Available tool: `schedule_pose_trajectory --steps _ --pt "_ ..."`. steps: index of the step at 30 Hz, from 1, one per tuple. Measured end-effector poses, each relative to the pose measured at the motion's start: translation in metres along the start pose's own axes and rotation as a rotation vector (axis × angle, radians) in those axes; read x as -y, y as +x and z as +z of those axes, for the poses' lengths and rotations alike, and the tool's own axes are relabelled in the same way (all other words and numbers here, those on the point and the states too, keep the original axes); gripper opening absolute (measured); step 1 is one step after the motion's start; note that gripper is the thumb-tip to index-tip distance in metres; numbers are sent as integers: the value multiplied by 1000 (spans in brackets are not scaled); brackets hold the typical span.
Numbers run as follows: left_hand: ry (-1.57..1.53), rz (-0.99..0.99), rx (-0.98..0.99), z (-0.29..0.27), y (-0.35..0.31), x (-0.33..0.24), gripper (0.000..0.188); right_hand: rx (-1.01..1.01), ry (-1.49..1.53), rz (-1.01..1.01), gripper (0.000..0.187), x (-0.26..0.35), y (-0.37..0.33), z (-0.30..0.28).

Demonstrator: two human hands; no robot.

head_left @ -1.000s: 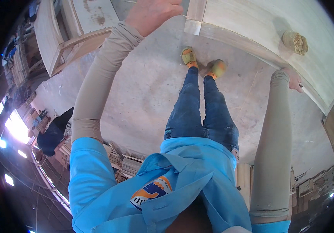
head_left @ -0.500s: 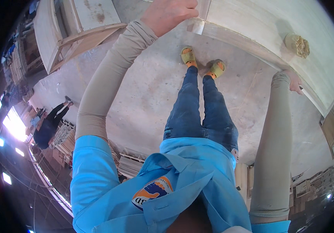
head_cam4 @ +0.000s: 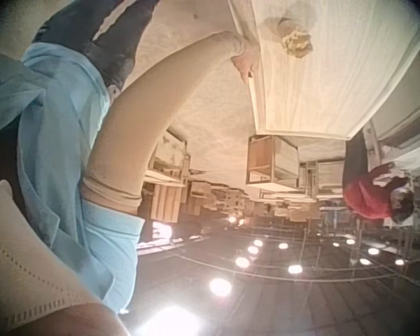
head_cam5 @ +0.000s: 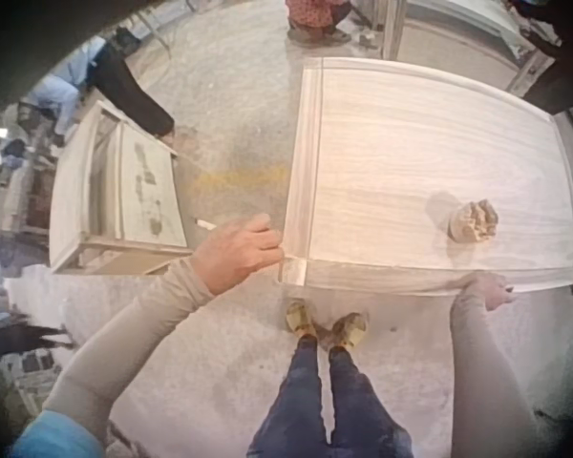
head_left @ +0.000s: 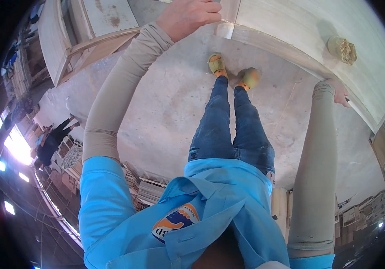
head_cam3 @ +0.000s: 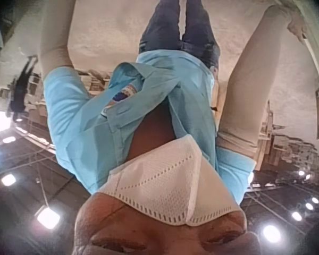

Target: The person applies a beige wood filler to the joints and edges of a light-colored wooden furniture panel using a small metal spatula. They repeatedly scoop filler from a container on the panel and smooth it into the seams. The person also uses a sanding block to smooth the filled areas.

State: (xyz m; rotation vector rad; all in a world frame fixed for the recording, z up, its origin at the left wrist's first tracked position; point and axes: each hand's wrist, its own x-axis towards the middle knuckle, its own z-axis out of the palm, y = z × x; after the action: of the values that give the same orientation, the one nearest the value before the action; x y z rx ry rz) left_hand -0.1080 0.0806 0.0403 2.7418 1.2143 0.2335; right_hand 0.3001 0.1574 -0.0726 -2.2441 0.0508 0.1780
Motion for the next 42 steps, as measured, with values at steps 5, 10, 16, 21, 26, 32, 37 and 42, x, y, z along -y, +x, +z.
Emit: schedule_pose_trajectory --steps 5,10,16,21,26,32,37,42 --pt "7 38 25 -6 -7 10 9 11 -11 0 52 -1 -2 0" --pt "-1 49 27 -9 -7 14 11 9 -16 -7 52 3 -3 -3" --pt "38 -85 35 -7 -22 11 6 25 -22 -10 52 0 -6 -3" --pt "-46 -81 -63 -12 -6 1 6 -2 -27 -27 51 -1 -2 -1" --pt "-54 -129 -109 -1 -4 -3 8 -3 -18 -31 51 -1 -3 -1" --pt "-75 -220 -105 4 -10 -10 17 -16 -7 -40 51 -8 5 5" --pt "-47 -318 -63 9 -18 -13 19 -31 11 -41 51 -10 10 12" --pt "-168 -373 -48 8 -22 -10 14 -44 24 -46 51 -14 16 11"
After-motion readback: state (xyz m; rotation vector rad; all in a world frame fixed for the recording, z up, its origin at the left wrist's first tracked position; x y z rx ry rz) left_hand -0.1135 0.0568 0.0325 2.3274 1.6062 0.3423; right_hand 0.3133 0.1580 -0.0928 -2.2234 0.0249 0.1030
